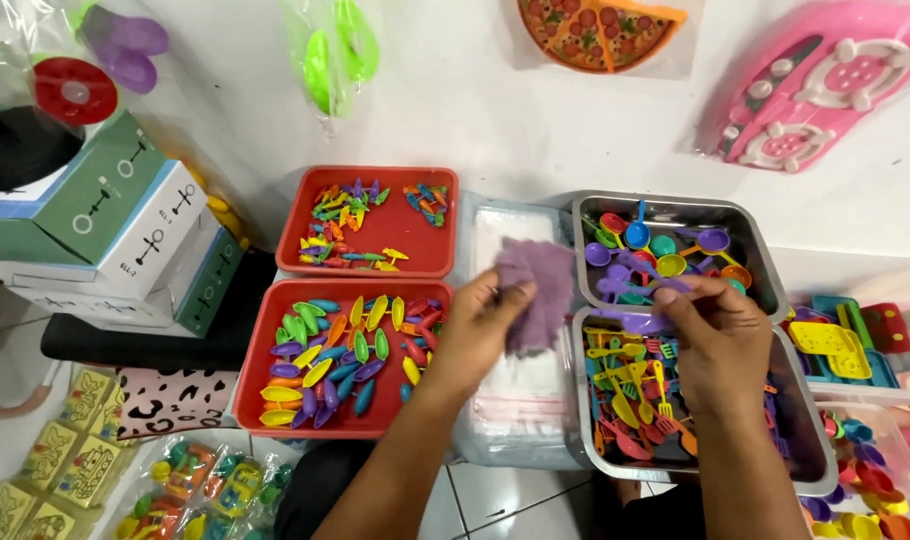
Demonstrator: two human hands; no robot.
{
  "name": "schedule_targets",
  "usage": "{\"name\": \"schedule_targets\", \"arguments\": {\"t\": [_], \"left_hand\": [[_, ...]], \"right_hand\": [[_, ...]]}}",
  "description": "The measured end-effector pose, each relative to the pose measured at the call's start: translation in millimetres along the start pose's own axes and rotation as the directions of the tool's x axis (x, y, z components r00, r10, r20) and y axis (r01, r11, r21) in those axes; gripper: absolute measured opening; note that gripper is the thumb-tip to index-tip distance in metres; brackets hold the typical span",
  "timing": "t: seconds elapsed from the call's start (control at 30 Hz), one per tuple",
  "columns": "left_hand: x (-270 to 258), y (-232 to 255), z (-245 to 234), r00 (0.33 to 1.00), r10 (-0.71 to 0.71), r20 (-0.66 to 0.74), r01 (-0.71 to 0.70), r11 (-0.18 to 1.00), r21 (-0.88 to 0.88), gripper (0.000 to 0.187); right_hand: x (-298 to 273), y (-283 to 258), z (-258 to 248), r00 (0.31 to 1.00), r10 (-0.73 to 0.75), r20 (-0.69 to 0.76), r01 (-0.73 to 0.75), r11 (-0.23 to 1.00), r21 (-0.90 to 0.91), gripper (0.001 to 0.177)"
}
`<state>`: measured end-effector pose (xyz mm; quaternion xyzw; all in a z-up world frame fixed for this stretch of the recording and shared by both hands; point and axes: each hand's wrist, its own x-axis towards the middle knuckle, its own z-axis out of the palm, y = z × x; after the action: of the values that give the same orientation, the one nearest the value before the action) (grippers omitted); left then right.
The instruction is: Sorting various colorful plastic toys into trays and packing them into small fabric pouches.
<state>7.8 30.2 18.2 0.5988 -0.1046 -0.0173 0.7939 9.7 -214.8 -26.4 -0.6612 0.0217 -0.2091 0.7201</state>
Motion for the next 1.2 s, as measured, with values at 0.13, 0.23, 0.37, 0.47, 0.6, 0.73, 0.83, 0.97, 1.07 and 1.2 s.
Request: {"name": "schedule_targets", "arguments": {"t": [0.13,0.23,0.37,0.47,0.6,0.73,0.83,0.97,1.07,1.2], "left_hand": [[15.6,-7.0,-23.7,0.914,-0.312,-0.259,0.194,0.897,-0.398,0.062],[15.2,-20.7,-31.4,0.902,-0.256,-0.349,0.093,0.902,-0.421,0.072],[9.2,-20.0,-20.0,0.892,-0.189,-0.410,0.089,0.964,-0.249,0.046],[-0.2,-15.5,-18.5,0.853,-0.297,-0.428,0.245,0.954,-0.173,0.035],[-2.3,-33.8,-24.1,0.897,-0.305,-0.319,0.365,0.920,0.147,0.054],[-9.1,-21.2,-10.7,0.997,-0.064,0.037,0.048,0.936,0.349,0.012],[-15.5,-17.4,-11.4,0.985,0.008,0.170,-0.091,0.869,0.486,0.010],[-24.7,3.9,-2.9,0.963,-0.006,0.269,-0.173,0.749,0.640,0.021],[-34.6,13.0,2.1,0.979,-0.002,0.203,-0.156,0.630,0.761,0.026],[-36.5,5.8,-0.5,0.982,0.119,0.149,-0.188,0.497,0.847,0.025]], "right_hand": [[4.1,-13.6,3.4,0.997,0.070,0.011,-0.069,0.995,-0.077,0.015],[-9.7,-21.3,28.1,0.961,0.204,0.185,-0.145,0.947,-0.288,0.022],[-15.8,-1.9,43.8,0.828,0.403,0.390,-0.245,0.886,-0.394,0.029],[-11.6,-4.2,57.5,0.900,0.333,0.281,-0.236,0.915,-0.328,0.037],[-11.1,-17.6,57.3,0.982,0.055,0.183,0.030,0.901,-0.433,0.043],[-8.4,1.5,36.5,0.881,0.175,0.441,-0.064,0.965,-0.255,0.072],[-4.6,19.8,20.8,0.802,0.242,0.546,-0.143,0.965,-0.218,0.053],[-0.2,-3.0,17.6,0.726,0.385,0.569,-0.203,0.911,-0.358,0.037],[-3.0,-7.8,16.5,0.701,0.392,0.596,-0.241,0.917,-0.319,0.039],[-9.6,-18.7,15.1,0.750,0.375,0.544,-0.249,0.923,-0.293,0.040]]}}
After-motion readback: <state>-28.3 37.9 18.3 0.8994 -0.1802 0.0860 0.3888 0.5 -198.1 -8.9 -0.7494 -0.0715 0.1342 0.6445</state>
